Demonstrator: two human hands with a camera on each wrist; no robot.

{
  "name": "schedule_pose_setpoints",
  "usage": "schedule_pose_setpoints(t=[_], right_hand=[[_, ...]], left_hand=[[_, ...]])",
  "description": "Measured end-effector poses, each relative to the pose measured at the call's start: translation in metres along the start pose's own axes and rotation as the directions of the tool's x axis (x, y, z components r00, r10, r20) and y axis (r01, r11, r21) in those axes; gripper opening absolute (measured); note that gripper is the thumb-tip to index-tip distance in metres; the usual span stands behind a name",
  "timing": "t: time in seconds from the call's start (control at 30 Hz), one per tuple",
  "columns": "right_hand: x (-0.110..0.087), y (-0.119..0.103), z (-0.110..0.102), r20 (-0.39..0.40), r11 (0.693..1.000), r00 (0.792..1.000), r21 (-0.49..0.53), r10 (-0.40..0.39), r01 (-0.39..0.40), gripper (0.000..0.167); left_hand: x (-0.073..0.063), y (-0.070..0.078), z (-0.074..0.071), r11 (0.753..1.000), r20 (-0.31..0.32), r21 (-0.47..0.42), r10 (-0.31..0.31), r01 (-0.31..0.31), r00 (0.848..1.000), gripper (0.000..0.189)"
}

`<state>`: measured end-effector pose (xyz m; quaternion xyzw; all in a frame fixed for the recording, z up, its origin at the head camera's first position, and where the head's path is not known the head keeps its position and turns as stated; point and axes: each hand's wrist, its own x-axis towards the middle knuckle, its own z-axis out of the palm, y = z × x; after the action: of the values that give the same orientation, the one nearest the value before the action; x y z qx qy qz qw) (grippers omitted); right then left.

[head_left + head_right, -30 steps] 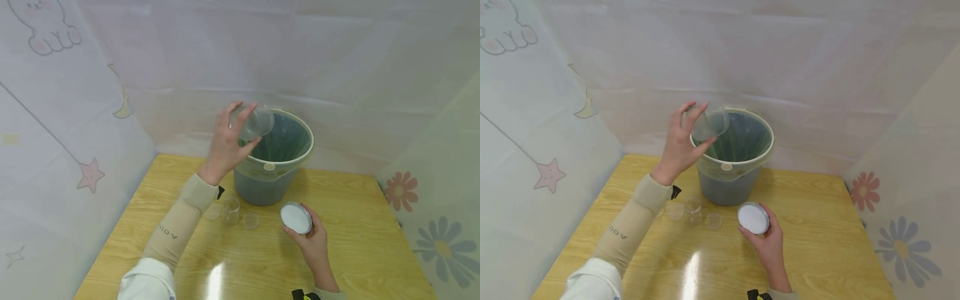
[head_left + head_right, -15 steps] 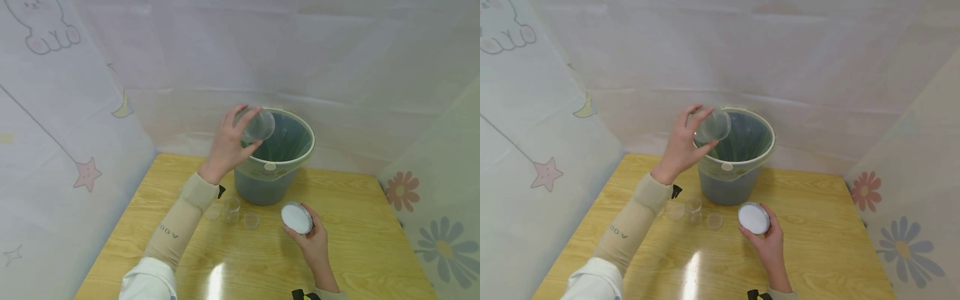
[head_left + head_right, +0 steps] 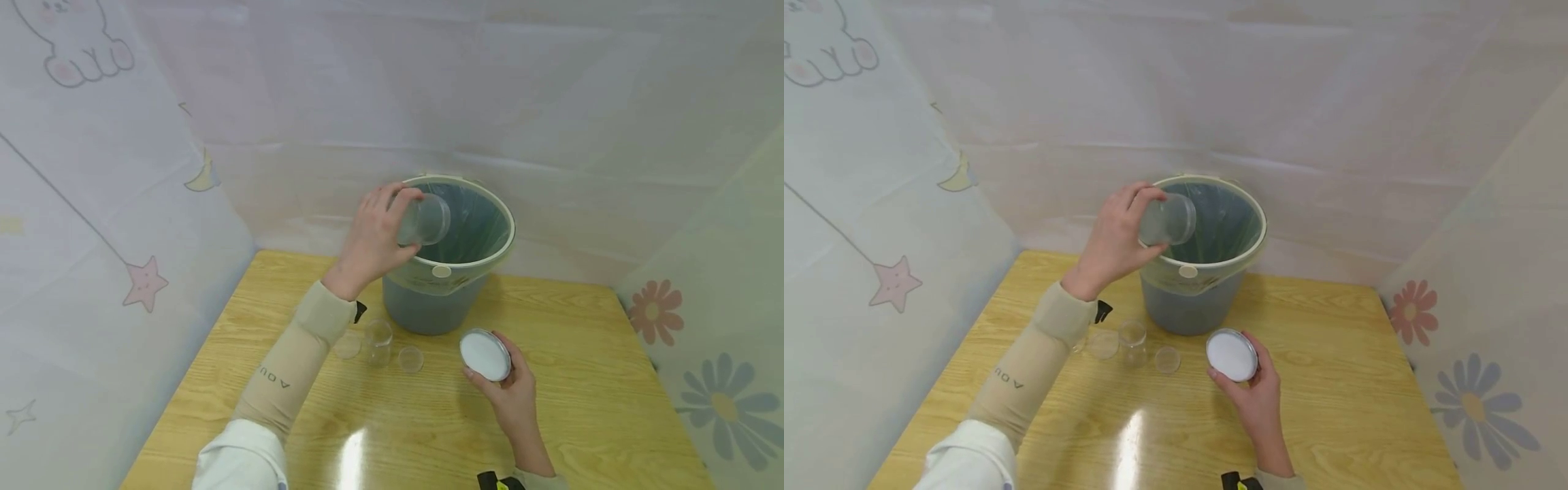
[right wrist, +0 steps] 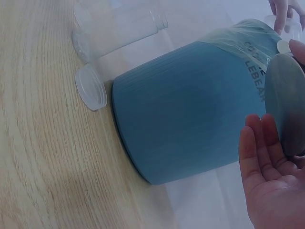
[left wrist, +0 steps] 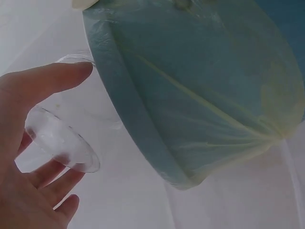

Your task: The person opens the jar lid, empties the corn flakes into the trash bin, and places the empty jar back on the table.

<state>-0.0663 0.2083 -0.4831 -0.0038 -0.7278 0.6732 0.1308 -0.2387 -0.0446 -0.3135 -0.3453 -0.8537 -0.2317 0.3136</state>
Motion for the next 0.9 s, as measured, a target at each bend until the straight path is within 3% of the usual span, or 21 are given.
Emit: schedule_pose_setpoints(t=[0.2, 0.43, 0.67, 0.9], right_hand=[[0.0, -0.002, 0.001, -0.002, 1.0, 1.0, 0.004, -0.008, 0.008, 0.081], [0.0, -0.004, 0.001, -0.002, 1.0, 1.0, 0.004, -0.021, 0.021, 0.08], [0.0, -0.002, 0.0, -0.003, 1.0, 1.0, -0.005, -0.018, 0.017, 0.08], [0.0, 0.0, -0.001, -0.008, 1.0, 1.0, -0.01, -0.008, 0.008, 0.08]], left_hand=[[-0.003, -0.001, 0.002, 0.999, 0.004, -0.029, -0.03, 0.03, 1.0, 0.081], [-0.009, -0.001, 0.005, 0.987, -0.029, -0.13, -0.093, 0.089, 0.995, 0.083], [-0.012, 0.002, 0.004, 0.981, -0.034, -0.144, -0.14, 0.133, 0.99, 0.095], [-0.011, 0.002, 0.004, 0.969, -0.085, -0.205, -0.157, 0.137, 0.984, 0.091]])
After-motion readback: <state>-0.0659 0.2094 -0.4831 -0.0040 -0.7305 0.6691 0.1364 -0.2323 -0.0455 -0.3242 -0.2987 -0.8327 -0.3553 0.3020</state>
